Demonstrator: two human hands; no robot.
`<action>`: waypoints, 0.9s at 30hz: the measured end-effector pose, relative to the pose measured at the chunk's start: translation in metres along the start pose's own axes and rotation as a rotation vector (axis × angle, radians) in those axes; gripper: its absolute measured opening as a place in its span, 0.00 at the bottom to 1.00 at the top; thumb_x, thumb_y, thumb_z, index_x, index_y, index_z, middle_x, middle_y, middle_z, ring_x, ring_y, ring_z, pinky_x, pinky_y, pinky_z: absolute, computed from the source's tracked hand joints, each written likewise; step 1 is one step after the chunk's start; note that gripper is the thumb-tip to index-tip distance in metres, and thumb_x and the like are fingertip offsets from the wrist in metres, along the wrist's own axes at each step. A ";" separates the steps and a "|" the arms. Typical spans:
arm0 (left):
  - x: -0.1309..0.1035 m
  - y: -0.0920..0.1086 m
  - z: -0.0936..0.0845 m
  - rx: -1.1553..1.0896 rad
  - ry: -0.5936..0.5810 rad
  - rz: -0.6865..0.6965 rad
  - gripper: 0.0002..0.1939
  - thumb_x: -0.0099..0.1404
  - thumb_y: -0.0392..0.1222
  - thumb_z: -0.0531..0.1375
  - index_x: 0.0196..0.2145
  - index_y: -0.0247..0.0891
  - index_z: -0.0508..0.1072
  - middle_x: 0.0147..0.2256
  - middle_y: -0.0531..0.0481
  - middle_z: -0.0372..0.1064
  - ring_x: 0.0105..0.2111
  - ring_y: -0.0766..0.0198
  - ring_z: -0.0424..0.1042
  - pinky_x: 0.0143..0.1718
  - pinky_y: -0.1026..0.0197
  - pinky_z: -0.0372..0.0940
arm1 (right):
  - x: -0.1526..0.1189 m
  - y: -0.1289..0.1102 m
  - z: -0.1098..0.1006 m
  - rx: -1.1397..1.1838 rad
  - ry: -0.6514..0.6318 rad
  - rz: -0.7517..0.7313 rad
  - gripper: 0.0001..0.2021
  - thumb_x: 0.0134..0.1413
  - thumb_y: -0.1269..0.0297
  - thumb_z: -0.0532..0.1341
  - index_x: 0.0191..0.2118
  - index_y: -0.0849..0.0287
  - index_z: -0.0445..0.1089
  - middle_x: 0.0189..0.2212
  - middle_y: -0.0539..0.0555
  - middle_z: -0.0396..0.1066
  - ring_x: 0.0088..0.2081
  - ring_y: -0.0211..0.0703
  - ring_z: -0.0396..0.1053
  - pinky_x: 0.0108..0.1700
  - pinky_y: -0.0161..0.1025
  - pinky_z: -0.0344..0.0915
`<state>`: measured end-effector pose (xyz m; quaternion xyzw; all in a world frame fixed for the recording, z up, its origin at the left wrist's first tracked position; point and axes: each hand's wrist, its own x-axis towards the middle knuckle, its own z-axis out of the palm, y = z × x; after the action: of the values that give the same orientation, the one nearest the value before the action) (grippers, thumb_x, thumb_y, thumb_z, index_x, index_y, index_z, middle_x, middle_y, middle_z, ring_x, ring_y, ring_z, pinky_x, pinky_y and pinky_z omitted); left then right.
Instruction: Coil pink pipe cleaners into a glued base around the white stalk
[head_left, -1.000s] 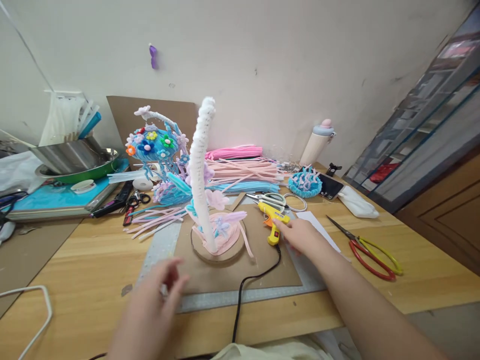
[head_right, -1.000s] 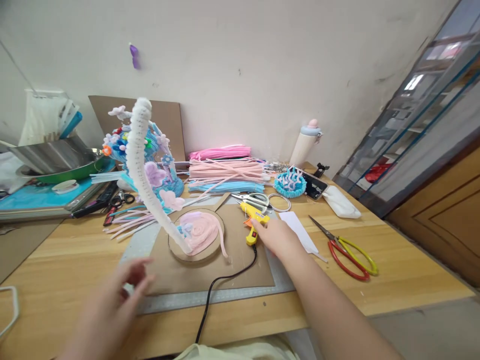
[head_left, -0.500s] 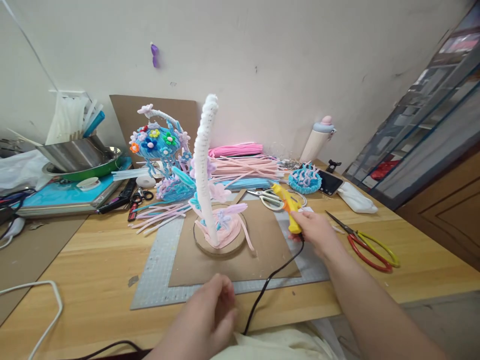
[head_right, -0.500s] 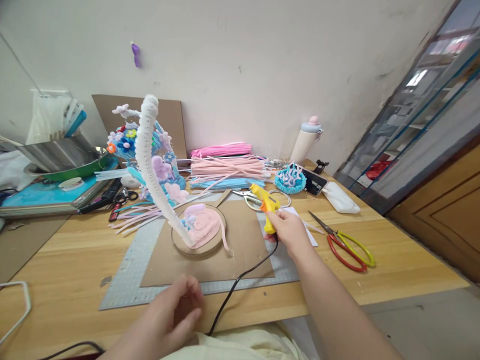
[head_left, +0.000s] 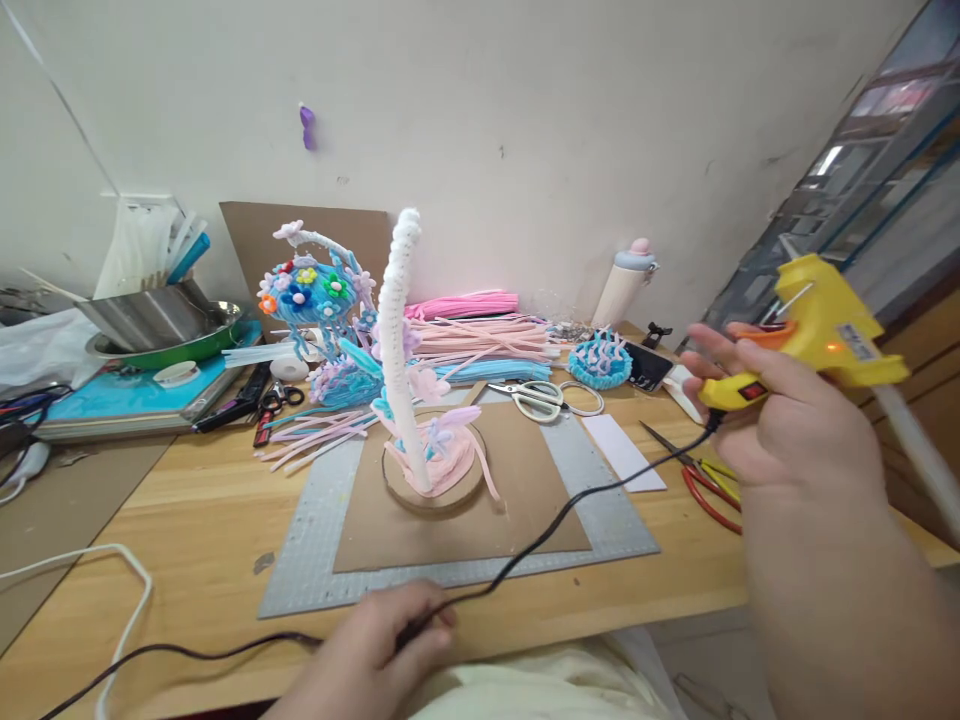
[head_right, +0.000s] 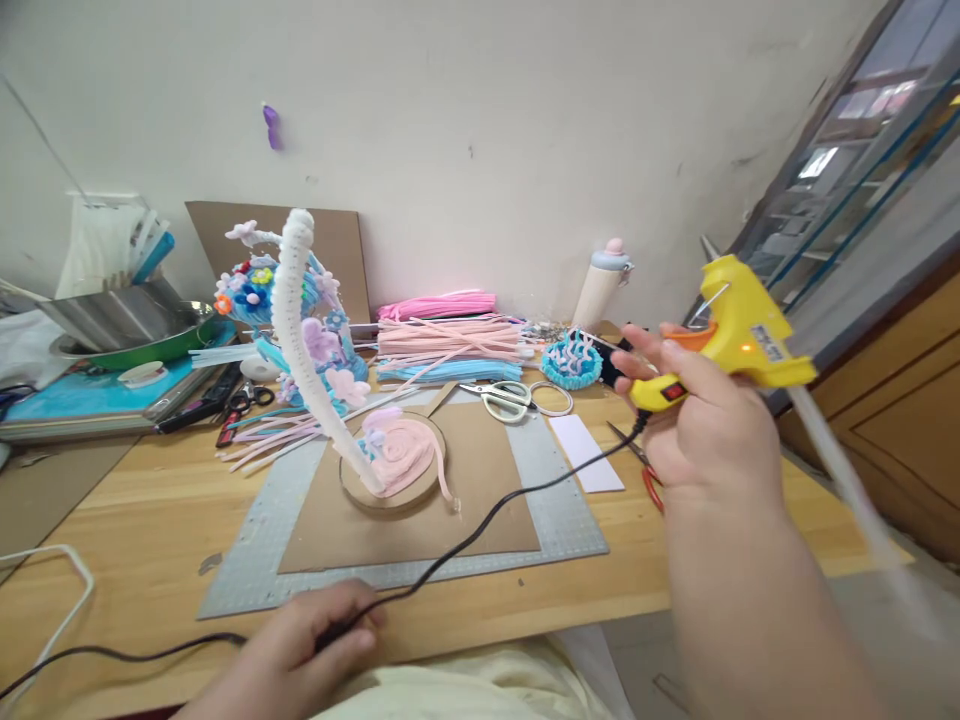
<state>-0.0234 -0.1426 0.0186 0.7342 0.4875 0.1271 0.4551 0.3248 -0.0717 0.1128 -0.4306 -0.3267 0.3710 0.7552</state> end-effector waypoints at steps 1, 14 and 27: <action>-0.004 -0.005 -0.009 0.088 0.085 0.003 0.10 0.65 0.41 0.53 0.36 0.41 0.75 0.31 0.51 0.73 0.32 0.63 0.70 0.33 0.66 0.61 | -0.002 0.003 -0.003 -0.050 0.054 -0.108 0.05 0.53 0.67 0.63 0.35 0.49 0.71 0.38 0.46 0.75 0.30 0.34 0.72 0.28 0.29 0.70; 0.011 -0.005 -0.038 0.621 0.317 0.204 0.19 0.52 0.28 0.49 0.35 0.43 0.73 0.40 0.48 0.70 0.41 0.57 0.68 0.43 0.58 0.62 | -0.102 0.101 -0.013 -0.646 -0.499 0.513 0.19 0.49 0.45 0.62 0.34 0.58 0.73 0.22 0.51 0.69 0.21 0.39 0.65 0.22 0.36 0.64; 0.086 -0.015 -0.088 0.463 0.220 0.121 0.26 0.53 0.51 0.64 0.51 0.47 0.69 0.56 0.46 0.61 0.57 0.46 0.58 0.58 0.47 0.55 | -0.044 0.090 0.038 -1.055 -0.705 0.305 0.19 0.57 0.45 0.54 0.43 0.51 0.73 0.35 0.53 0.76 0.36 0.49 0.72 0.31 0.38 0.65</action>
<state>-0.0457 -0.0220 0.0331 0.8283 0.5056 0.1182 0.2107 0.2462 -0.0608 0.0404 -0.6376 -0.6283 0.3826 0.2289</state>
